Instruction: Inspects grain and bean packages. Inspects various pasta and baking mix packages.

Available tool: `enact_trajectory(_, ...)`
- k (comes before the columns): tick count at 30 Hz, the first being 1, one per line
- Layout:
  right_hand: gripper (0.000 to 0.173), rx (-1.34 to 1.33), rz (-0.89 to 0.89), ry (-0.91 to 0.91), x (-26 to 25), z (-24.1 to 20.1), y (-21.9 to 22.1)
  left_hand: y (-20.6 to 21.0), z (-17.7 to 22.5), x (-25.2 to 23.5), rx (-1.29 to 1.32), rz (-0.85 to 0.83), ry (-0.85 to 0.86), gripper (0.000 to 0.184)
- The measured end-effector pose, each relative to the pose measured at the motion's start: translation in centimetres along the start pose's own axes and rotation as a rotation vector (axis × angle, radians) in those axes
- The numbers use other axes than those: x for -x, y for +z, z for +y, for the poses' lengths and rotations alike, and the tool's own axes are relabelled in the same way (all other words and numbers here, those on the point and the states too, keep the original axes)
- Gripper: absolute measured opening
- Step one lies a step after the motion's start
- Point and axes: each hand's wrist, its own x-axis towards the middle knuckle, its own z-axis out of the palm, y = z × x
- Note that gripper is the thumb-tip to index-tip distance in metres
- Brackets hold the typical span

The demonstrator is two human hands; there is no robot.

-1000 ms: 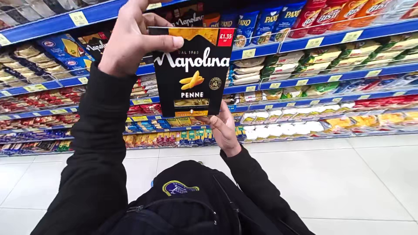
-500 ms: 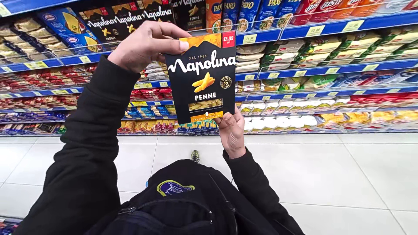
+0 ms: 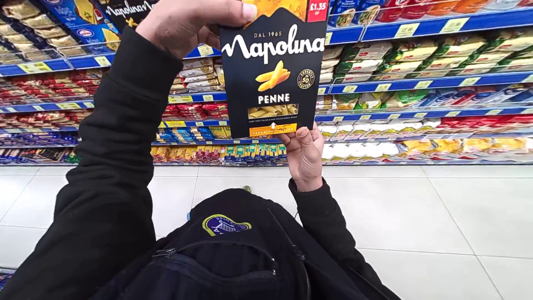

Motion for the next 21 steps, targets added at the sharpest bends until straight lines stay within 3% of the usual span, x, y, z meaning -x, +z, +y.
enact_trajectory(21, 0.063, -0.003, 0.044, 0.034, 0.4, 0.7, -0.3, 0.2, -1.4, 0.1, 0.053, -0.016, -0.012, 0.023)
